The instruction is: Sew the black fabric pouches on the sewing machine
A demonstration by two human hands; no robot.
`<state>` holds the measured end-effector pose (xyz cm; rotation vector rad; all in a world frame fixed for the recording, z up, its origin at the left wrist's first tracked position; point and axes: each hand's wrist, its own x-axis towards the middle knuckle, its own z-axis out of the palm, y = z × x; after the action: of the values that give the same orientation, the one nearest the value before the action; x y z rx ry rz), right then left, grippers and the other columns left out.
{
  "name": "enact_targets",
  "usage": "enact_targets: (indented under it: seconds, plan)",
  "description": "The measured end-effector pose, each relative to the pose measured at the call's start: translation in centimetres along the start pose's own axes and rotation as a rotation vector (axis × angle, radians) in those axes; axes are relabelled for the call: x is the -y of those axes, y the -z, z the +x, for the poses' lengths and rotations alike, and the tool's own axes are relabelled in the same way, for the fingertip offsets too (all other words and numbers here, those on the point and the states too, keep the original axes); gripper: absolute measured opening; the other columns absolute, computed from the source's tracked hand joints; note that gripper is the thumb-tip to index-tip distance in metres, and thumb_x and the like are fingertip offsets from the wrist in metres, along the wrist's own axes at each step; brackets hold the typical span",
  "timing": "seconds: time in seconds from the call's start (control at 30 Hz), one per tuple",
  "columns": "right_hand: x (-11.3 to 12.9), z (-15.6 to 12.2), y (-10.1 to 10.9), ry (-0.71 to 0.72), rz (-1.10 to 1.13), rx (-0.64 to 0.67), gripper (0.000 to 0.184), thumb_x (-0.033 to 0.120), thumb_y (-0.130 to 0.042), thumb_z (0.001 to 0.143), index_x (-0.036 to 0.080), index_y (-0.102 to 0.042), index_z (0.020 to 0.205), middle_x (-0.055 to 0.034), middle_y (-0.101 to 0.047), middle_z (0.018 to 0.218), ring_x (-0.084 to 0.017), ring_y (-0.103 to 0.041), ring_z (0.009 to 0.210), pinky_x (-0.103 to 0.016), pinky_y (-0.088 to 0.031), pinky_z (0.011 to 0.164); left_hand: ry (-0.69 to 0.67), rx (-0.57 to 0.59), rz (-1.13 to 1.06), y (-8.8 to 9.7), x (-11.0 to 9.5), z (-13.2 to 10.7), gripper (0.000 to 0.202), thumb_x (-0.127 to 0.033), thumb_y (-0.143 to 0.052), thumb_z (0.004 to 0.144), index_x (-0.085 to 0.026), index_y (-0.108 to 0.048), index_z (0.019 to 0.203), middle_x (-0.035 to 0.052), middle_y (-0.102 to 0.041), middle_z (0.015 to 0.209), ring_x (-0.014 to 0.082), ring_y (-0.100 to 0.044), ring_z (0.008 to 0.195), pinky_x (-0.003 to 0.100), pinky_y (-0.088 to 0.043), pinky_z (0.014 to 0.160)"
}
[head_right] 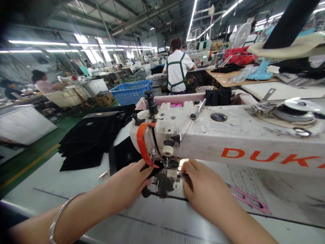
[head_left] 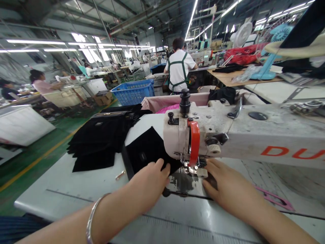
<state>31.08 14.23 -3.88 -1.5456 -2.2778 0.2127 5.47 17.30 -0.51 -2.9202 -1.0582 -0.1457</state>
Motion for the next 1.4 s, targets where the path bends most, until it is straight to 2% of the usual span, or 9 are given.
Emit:
enact_targets:
  seconds: [0.13,0.27,0.37,0.57,0.7,0.87,1.17,1.27,1.4]
  plan:
    - [-0.5,0.0,0.9,0.03,0.077,0.1,0.012,0.015,-0.056,0.082,0.024,-0.059,0.089,-0.0035,-0.062,0.094,-0.022,-0.061,0.084,-0.036,-0.049,0.075,-0.076,0.114,-0.048,1.7,-0.8,-0.9,0.03,-0.023,-0.061,0.09,-0.013,-0.063,0.118,0.008,-0.067,0.093,0.0203,-0.059,0.08,0.031,-0.051,0.073]
    - [-0.8,0.3,0.8,0.058,0.133,0.084,0.011,0.016,-0.057,0.085,0.024,-0.06,0.091,-0.0037,-0.062,0.098,-0.022,-0.062,0.091,-0.036,-0.049,0.079,-0.199,0.11,-0.225,1.7,2.1,-0.6,0.028,-0.024,-0.057,0.095,-0.022,-0.064,0.121,0.0072,-0.058,0.13,0.0258,-0.045,0.128,0.044,-0.037,0.109]
    - [-0.8,0.4,0.1,0.05,0.116,0.069,0.012,0.017,-0.058,0.087,0.024,-0.06,0.096,-0.0047,-0.062,0.104,-0.023,-0.062,0.093,-0.036,-0.05,0.077,-0.232,0.145,-0.283,0.9,3.2,-0.9,0.035,-0.021,-0.055,0.095,-0.03,-0.059,0.129,0.0019,-0.044,0.148,0.0256,-0.033,0.14,0.047,-0.032,0.113]
    - [0.0,0.3,-1.9,-0.034,0.02,-0.101,0.004,0.023,-0.056,0.092,0.02,-0.054,0.093,-0.0089,-0.059,0.103,-0.025,-0.062,0.087,-0.037,-0.05,0.068,-0.006,0.107,-0.192,-0.9,-2.2,-2.4,0.054,-0.018,-0.053,0.093,-0.026,-0.04,0.145,0.0048,-0.036,0.154,0.0328,-0.025,0.144,0.06,-0.032,0.112]
    - [0.6,-0.2,-1.8,0.09,0.05,-0.149,0.006,0.02,-0.051,0.095,0.02,-0.057,0.095,-0.0071,-0.06,0.098,-0.023,-0.06,0.087,-0.037,-0.05,0.073,-0.062,0.09,-0.241,-1.4,-3.4,-2.4,0.054,-0.015,-0.048,0.094,-0.018,-0.036,0.146,0.0071,-0.036,0.154,0.0247,-0.023,0.146,0.05,-0.025,0.119]
    - [1.8,-1.0,-0.8,0.419,0.203,0.031,0.022,0.011,-0.048,0.094,0.022,-0.062,0.108,-0.0025,-0.064,0.096,-0.02,-0.059,0.089,-0.036,-0.05,0.078,-0.188,0.085,-0.284,-1.1,-1.0,-2.1,0.052,-0.018,-0.049,0.093,-0.018,-0.04,0.144,0.0084,-0.041,0.151,0.0241,-0.03,0.144,0.049,-0.025,0.119]
    - [2.7,-0.7,-0.5,0.371,0.232,0.106,0.025,0.012,-0.043,0.096,0.018,-0.066,0.105,-0.0049,-0.064,0.089,-0.019,-0.058,0.079,-0.034,-0.045,0.068,-0.227,0.071,-0.352,-1.0,1.4,-0.6,0.049,-0.018,-0.051,0.093,-0.019,-0.045,0.141,0.0091,-0.045,0.149,0.0226,-0.037,0.14,0.047,-0.028,0.118]
    - [2.8,-0.6,0.9,0.348,0.381,0.234,0.026,0.01,-0.05,0.092,0.024,-0.068,0.104,-0.0024,-0.066,0.094,-0.018,-0.059,0.088,-0.031,-0.045,0.076,-0.183,0.112,-0.343,0.3,0.7,-0.6,0.045,-0.023,-0.053,0.095,-0.019,-0.048,0.139,0.0091,-0.047,0.147,0.0244,-0.038,0.139,0.048,-0.03,0.117]
    - [3.1,-0.7,2.3,0.367,0.552,0.411,0.035,0.001,-0.061,0.079,0.03,-0.07,0.096,0.0055,-0.068,0.098,-0.013,-0.059,0.095,-0.026,-0.041,0.083,-0.213,0.119,-0.356,0.3,-2.8,-2.6,0.035,-0.038,-0.047,0.099,-0.019,-0.06,0.125,0.0061,-0.061,0.132,0.0198,-0.052,0.128,0.04,-0.035,0.116]
